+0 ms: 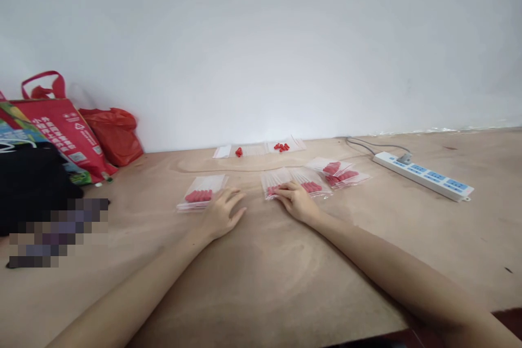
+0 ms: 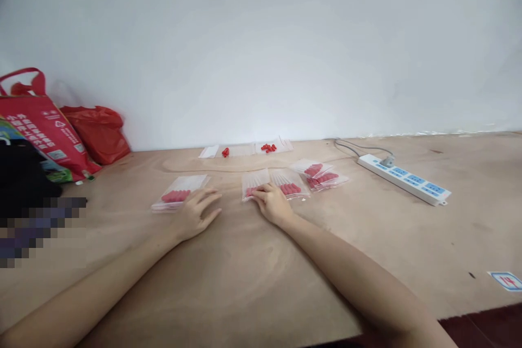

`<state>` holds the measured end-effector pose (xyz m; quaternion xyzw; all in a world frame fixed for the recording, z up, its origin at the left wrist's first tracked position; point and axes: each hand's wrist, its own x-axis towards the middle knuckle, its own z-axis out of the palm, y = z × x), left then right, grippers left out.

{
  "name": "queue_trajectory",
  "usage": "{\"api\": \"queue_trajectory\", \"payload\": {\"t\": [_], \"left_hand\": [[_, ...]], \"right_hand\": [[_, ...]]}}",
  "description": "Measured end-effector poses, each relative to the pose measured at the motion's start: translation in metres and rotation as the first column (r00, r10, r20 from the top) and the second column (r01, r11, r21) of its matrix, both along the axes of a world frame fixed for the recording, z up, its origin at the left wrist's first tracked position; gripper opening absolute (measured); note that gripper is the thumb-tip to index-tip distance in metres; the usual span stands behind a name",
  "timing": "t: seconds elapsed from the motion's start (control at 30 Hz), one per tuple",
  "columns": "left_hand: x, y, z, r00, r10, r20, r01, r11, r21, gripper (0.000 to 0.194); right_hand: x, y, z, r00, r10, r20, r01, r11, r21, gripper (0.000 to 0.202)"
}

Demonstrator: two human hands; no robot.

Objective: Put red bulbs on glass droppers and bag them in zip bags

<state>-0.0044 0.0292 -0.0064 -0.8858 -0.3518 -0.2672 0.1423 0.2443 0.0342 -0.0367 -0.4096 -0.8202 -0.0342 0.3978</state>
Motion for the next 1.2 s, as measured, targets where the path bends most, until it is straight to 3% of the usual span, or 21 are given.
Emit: {"api": "queue_trajectory", "payload": {"t": [0.17,0.27,0.4,0.6,0.77,1.03,1.2], "left_hand": [[0.029,0.005,-0.005,0.989,-0.131,0.067,0.135,0.989,-0.066,0.023],[0.028,0.013,-0.007,0.981,-0.171,0.093,0.175,0.984,-0.027,0.017],[0.020,0.019,-0.009,0.976,-0.186,0.110,0.188,0.982,-0.006,0.019],[0.019,0.020,-0.010,0.975,-0.184,0.121,0.186,0.983,-0.003,0.015],[0.017,0.021,-0.010,0.985,-0.155,0.077,0.151,0.987,0.054,0.018],[0.012,0.024,-0.010,0.987,-0.159,0.001,0.157,0.980,0.124,0.024],[0.013,0.022,-0.005,0.985,-0.168,-0.036,0.172,0.972,0.161,0.025]], "right_hand": [[-0.032,0.002,0.001,0.998,0.058,0.011,-0.057,0.998,-0.020,0.021],[-0.034,0.005,0.001,0.994,0.103,-0.039,-0.104,0.994,-0.044,0.021],[-0.024,0.007,0.000,0.990,0.116,-0.085,-0.122,0.990,-0.068,0.039],[-0.010,0.005,0.004,0.993,0.025,0.117,-0.019,0.999,-0.048,0.021],[-0.010,0.001,0.009,0.946,-0.117,0.302,0.111,0.993,0.036,0.021],[-0.003,0.008,0.007,0.922,-0.066,0.381,0.003,0.986,0.164,0.020],[-0.002,0.006,0.010,0.902,-0.102,0.420,0.008,0.976,0.219,0.017]]}}
